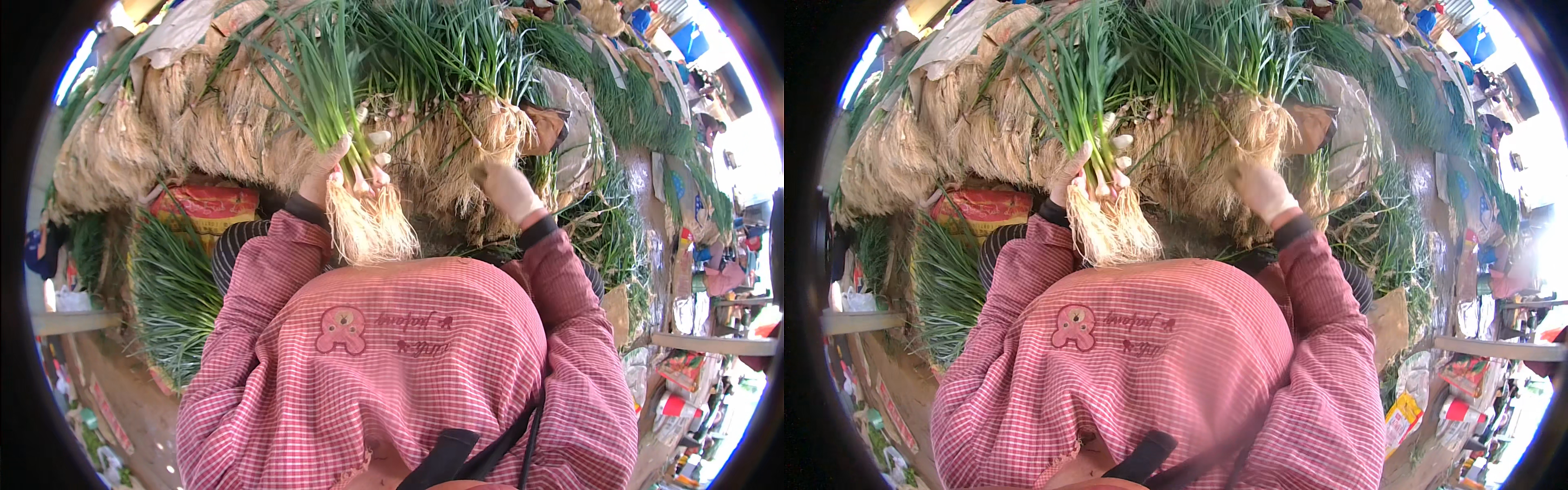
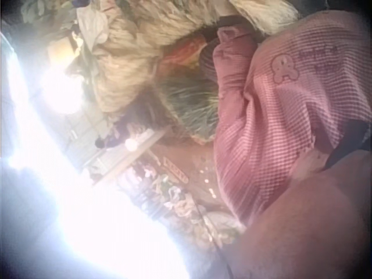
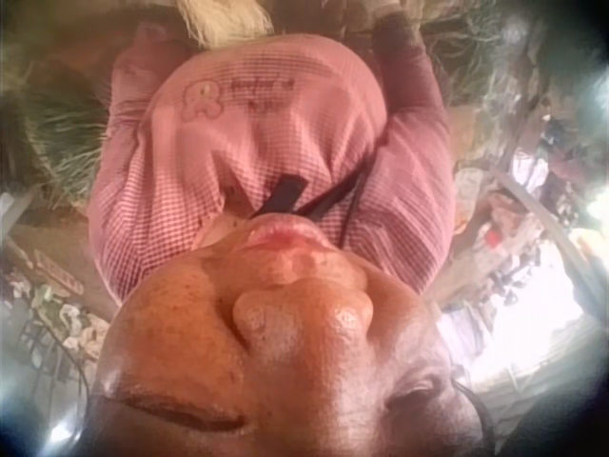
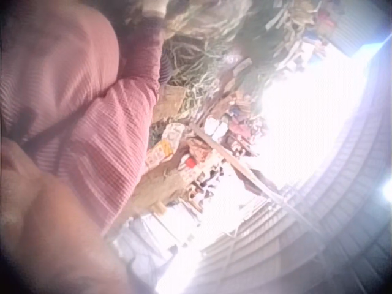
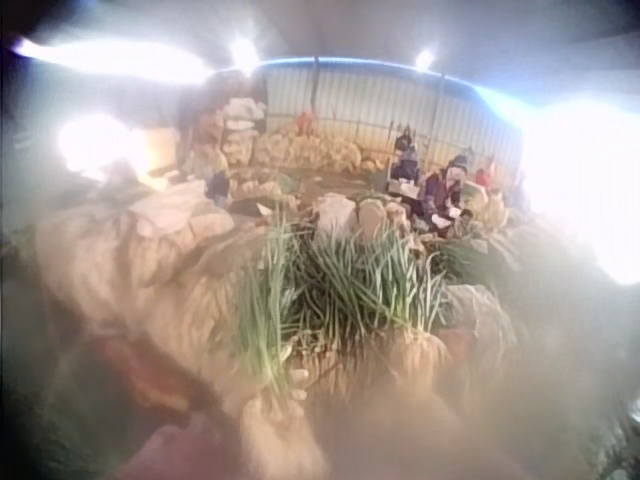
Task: The person sorts through bunches of scallions by hand, cleaning the roots and removing dried outer leaves before placing the cleaned bunch onto a plastic sheet and covering it with a bag.
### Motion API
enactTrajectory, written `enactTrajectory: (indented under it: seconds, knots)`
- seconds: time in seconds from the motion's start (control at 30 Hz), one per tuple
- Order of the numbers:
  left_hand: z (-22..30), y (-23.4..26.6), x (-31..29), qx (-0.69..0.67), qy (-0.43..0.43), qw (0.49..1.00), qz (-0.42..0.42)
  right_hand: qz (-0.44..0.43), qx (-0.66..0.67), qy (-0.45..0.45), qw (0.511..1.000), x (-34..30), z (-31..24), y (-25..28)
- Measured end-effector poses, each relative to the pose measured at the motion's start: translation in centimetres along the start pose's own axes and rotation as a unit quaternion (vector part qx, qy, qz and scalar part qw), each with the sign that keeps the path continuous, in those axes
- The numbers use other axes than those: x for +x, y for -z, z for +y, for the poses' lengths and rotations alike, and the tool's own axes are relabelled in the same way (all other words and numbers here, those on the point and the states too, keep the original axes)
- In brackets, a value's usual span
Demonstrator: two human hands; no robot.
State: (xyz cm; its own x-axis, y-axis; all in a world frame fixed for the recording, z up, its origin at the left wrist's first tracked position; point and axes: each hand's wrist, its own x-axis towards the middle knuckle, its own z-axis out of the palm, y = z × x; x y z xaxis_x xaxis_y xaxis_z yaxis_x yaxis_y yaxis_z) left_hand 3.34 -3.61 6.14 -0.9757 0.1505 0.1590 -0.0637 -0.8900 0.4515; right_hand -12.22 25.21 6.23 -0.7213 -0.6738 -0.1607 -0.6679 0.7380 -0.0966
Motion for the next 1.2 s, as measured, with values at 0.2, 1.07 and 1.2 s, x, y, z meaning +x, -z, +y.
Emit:
enactTrajectory:
  seconds: [0.2,1.07,1.2]
  knots:
    - [-1.2,1.9,-0.3,0.107,0.082,0.985,0.108,-0.015,0.01,-0.137,0.99,5.5,-1.6,1.4]
    - [-1.4,-0.3,-0.9,0.176,0.034,0.967,0.18,-0.117,0.054,0.007,0.992,3.5,-2.2,-2.1]
    - [-1.9,0.9,-0.2,0.139,0.006,0.967,0.211,-0.152,-0.039,0.034,0.987,3.5,-0.2,-4.9]
